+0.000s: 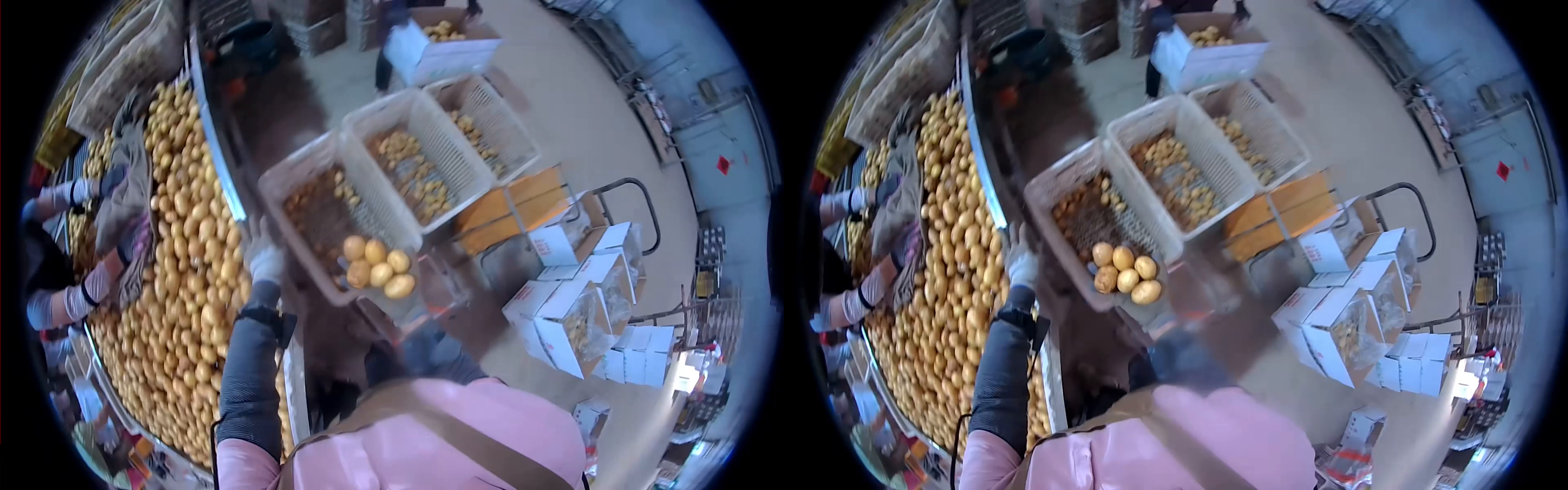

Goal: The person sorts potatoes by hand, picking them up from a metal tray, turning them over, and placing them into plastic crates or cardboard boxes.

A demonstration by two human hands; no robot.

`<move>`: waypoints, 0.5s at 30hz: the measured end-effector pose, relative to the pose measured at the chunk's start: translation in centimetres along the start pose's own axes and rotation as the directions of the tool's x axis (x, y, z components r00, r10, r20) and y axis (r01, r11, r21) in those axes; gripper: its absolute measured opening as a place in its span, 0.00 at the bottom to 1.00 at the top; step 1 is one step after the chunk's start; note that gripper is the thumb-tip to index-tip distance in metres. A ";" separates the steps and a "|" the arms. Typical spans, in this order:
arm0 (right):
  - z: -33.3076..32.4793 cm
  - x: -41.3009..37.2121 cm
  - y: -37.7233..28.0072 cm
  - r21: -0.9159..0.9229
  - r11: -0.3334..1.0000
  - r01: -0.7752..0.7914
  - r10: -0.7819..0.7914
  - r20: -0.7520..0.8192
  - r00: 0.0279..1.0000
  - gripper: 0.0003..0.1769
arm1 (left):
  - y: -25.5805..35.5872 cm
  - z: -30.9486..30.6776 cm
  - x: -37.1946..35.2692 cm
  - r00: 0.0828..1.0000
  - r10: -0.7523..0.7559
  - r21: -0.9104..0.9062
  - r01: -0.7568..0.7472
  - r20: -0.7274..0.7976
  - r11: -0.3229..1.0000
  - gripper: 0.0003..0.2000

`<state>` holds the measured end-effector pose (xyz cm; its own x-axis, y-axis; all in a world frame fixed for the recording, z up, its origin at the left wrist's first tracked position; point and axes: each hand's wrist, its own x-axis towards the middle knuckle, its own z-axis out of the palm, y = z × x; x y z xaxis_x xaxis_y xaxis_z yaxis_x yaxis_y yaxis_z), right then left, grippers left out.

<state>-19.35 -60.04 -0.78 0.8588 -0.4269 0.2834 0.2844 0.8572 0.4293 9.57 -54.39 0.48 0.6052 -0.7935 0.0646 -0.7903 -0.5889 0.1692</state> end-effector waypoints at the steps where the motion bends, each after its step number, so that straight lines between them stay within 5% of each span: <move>1: 1.3 0.2 -1.5 -0.066 0.998 0.013 -0.012 0.013 1.000 0.29 | -0.5 2.0 0.1 0.996 0.017 0.030 -0.015 -0.090 0.999 0.29; 3: 5.2 0.7 -4.7 -0.559 0.823 0.099 -0.251 -0.202 0.947 0.20 | 0.8 0.2 -0.4 1.000 -0.002 0.044 0.003 -0.030 0.999 0.29; 4: 7.3 1.1 -6.2 -0.746 0.666 0.018 -0.361 -0.301 0.883 0.16 | 1.2 -0.8 -0.6 1.000 0.000 0.055 0.000 -0.008 0.998 0.29; 7: 12.7 6.3 -12.9 -0.832 0.545 0.102 -0.581 -0.287 0.761 0.16 | 1.3 -1.0 -0.4 1.000 0.008 0.024 -0.008 -0.004 1.000 0.27; 12: 26.0 23.3 -27.4 -0.895 0.222 0.388 -0.783 0.073 0.617 0.18 | 1.1 -0.5 -0.2 0.999 0.023 0.012 -0.022 -0.033 1.000 0.25; 15: 29.7 29.3 -30.4 -0.881 0.094 0.463 -0.843 0.177 0.508 0.19 | 1.7 -1.1 0.1 1.000 -0.022 -0.015 0.022 0.007 1.000 0.27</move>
<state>-15.49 -107.13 19.91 0.1210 -0.9905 -0.0656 0.8002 0.1365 -0.5840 8.41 -55.25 1.80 0.6217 -0.7814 0.0540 -0.7752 -0.6040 0.1849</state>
